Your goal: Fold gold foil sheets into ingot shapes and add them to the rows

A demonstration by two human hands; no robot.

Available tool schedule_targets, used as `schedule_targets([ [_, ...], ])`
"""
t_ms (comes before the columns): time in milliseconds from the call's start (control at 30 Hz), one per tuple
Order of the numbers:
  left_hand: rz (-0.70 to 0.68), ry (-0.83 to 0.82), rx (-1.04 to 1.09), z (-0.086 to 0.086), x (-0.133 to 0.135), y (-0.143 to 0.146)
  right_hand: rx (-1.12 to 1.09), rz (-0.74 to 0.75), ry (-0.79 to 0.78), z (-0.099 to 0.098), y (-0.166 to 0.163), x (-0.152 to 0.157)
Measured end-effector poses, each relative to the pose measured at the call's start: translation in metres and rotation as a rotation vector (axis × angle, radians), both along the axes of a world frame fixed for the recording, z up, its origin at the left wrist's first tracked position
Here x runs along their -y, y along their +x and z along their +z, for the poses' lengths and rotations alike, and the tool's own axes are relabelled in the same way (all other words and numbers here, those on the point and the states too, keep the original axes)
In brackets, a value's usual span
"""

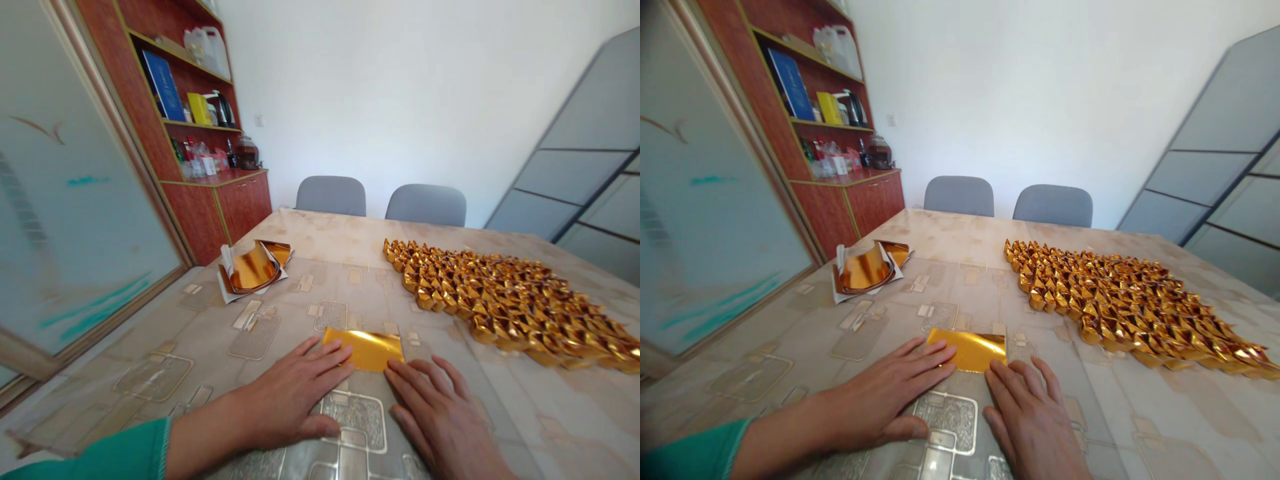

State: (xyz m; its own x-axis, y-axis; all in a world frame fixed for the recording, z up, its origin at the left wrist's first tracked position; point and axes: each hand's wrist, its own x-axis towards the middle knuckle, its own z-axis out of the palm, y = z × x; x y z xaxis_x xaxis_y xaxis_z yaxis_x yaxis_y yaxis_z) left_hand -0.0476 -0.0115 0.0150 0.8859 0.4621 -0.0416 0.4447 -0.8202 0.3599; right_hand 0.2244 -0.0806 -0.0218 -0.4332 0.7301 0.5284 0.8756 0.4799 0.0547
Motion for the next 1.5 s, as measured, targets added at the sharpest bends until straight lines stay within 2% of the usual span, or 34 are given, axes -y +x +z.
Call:
schedule_targets([
  [167,0.044,0.036,-0.087,-0.003,0.000,-0.030,-0.032,0.011,-0.009,-0.001,0.004,-0.002],
  [300,0.047,0.072,-0.060,-0.002,-0.001,-0.037,-0.085,0.022,-0.055,-0.002,0.008,-0.003],
  [467,0.053,0.146,0.028,0.002,-0.003,-0.022,-0.046,-0.024,-0.003,-0.003,0.018,0.002],
  [633,0.129,0.299,0.057,-0.005,-0.009,0.003,-0.011,-0.055,-0.005,0.006,0.018,0.000],
  [800,0.128,0.501,0.022,-0.016,-0.016,0.019,-0.077,0.025,-0.145,0.019,-0.011,-0.015],
  [900,0.099,0.590,0.044,-0.021,-0.018,0.023,-0.040,0.063,-0.225,0.021,-0.037,-0.028],
  [1000,0.147,0.579,0.089,-0.022,-0.018,0.022,-0.004,0.057,-0.276,0.019,-0.054,-0.040],
  [1100,0.197,0.465,0.131,-0.015,-0.015,0.017,0.030,0.055,-0.248,0.014,-0.056,-0.047],
  [1233,0.109,0.340,0.130,-0.008,-0.014,0.010,0.077,0.105,-0.193,0.008,-0.049,-0.049],
  [1400,0.055,0.499,0.065,-0.015,-0.020,0.015,0.060,0.092,-0.229,0.013,-0.049,-0.048],
  [1500,0.079,0.543,0.070,-0.017,-0.021,0.021,0.000,0.062,-0.278,0.018,-0.053,-0.045],
])
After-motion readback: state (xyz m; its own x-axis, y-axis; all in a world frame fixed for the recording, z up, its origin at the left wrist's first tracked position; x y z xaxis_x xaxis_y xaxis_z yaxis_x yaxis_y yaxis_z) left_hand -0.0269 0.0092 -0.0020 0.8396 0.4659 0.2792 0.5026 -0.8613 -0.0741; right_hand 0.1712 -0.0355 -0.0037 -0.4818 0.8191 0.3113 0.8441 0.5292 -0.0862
